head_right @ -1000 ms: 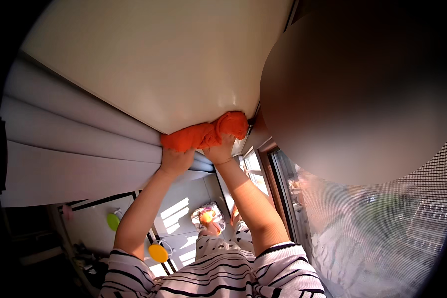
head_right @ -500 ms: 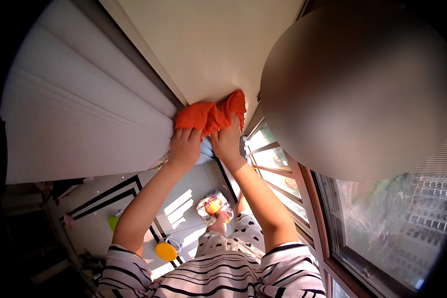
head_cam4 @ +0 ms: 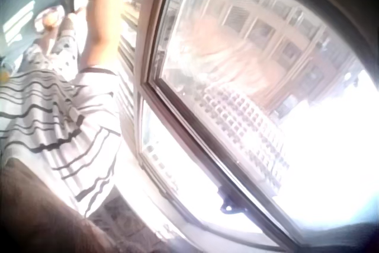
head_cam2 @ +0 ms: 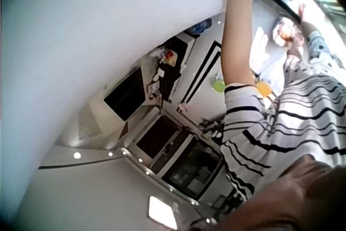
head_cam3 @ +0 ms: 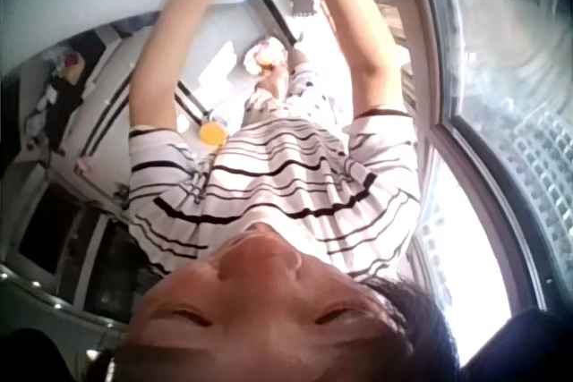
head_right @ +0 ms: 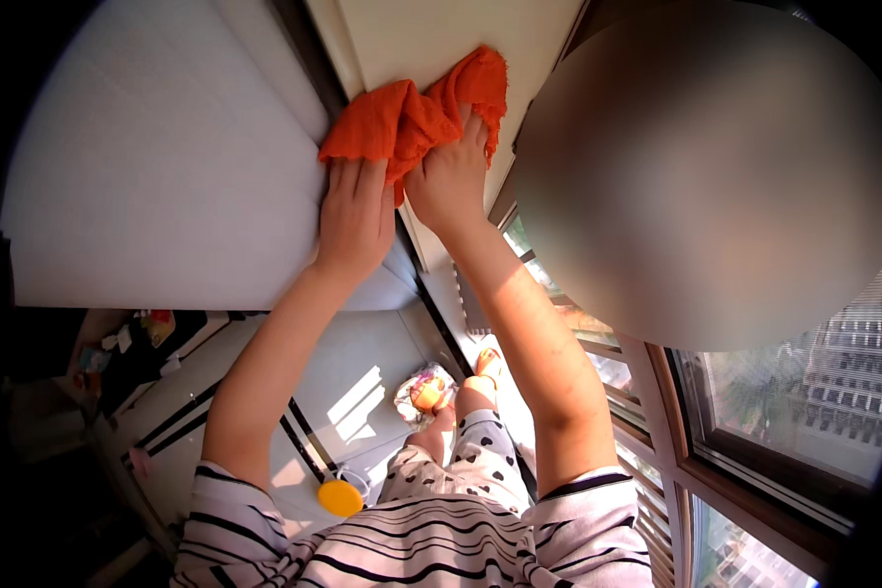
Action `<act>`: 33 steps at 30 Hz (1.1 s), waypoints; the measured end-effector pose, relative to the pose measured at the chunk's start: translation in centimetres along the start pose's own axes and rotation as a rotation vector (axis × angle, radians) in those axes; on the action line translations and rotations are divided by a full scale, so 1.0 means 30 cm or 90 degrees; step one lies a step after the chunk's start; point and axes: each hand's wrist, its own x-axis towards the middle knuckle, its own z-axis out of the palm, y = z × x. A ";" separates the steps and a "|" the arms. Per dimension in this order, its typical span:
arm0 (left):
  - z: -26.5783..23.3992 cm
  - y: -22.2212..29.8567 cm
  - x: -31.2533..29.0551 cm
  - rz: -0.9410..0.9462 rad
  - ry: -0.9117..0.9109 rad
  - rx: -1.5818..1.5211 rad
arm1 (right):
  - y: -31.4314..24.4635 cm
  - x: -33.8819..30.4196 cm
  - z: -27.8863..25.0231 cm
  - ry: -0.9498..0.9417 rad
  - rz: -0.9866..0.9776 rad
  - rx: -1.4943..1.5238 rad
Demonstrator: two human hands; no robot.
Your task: The person wipes a glass window, window frame, and the adjacent white wall using an orange cloth by hand, moving the cloth across the surfaces to clean them.
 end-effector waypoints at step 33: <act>0.298 -0.185 -0.336 0.057 0.008 0.094 | 0.326 -0.358 0.306 0.025 -0.136 -0.026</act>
